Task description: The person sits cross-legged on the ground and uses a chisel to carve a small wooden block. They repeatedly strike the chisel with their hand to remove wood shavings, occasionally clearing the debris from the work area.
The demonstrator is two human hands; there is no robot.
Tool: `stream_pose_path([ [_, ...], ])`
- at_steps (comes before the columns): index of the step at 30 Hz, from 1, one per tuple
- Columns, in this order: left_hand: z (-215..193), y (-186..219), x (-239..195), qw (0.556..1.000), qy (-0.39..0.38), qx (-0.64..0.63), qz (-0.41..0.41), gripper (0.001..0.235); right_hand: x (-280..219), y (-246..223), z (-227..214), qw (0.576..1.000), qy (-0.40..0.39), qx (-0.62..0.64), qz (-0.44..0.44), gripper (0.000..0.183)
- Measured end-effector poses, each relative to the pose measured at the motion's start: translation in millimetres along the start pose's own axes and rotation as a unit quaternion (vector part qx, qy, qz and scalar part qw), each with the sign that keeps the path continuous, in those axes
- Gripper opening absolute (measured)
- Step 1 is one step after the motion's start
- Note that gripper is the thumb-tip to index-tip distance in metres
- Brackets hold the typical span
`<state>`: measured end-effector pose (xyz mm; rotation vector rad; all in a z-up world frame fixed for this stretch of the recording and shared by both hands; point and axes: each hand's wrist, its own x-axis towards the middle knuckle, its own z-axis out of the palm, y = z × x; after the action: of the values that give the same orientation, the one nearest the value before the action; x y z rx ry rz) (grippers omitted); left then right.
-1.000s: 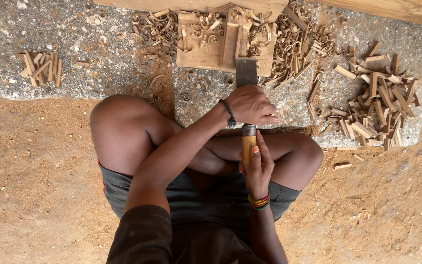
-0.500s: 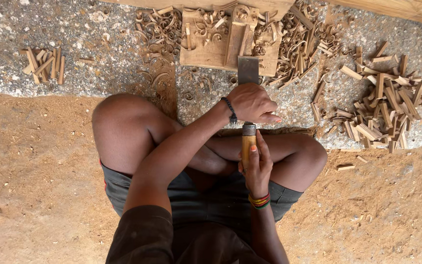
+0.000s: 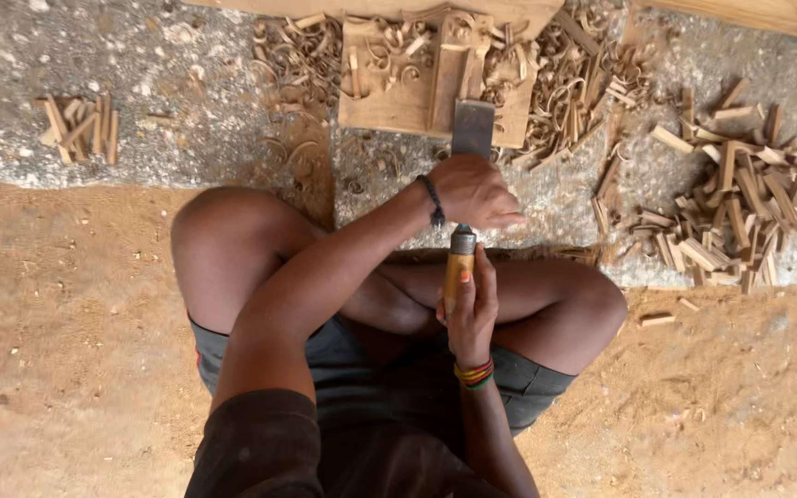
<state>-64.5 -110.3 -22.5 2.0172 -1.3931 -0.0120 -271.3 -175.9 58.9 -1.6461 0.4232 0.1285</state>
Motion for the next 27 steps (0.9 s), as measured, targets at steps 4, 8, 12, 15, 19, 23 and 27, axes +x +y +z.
stream_pose_path([
  [4, 2.4, -0.4, 0.8, 0.999, 0.036, 0.001, -0.010, 0.055, 5.1, 1.7, -0.4, 1.000, -0.005, 0.022, -0.013, 0.054],
  [8, -4.4, -8.3, 1.6, 1.000, 0.004, 0.020, -0.004, 0.058, 12.1, 0.3, 2.9, 1.000, 0.001, 0.030, 0.001, 0.055],
  [12, -2.2, -12.5, 1.7, 0.999, -0.034, 0.010, -0.005, 0.057, 14.3, 3.6, 4.7, 1.000, 0.008, 0.007, -0.004, 0.054],
  [15, -7.4, -34.3, 12.7, 0.998, -0.062, 0.020, 0.002, 0.039, 25.5, 5.7, 5.9, 0.998, 0.009, 0.061, -0.009, 0.053],
  [19, -46.1, -43.5, 22.2, 0.994, -0.021, 0.016, -0.105, 0.044, 71.2, -11.5, 18.8, 0.998, 0.004, -0.013, -0.069, 0.046],
  [23, -38.7, -31.9, 16.7, 0.991, -0.051, 0.021, -0.124, 0.053, 60.9, 1.5, 20.5, 0.997, -0.008, 0.070, -0.040, 0.045],
  [27, -35.0, -39.8, 20.3, 0.995, -0.024, 0.096, -0.032, 0.044, 58.2, -0.4, 17.7, 0.993, -0.006, 0.073, -0.089, 0.046],
])
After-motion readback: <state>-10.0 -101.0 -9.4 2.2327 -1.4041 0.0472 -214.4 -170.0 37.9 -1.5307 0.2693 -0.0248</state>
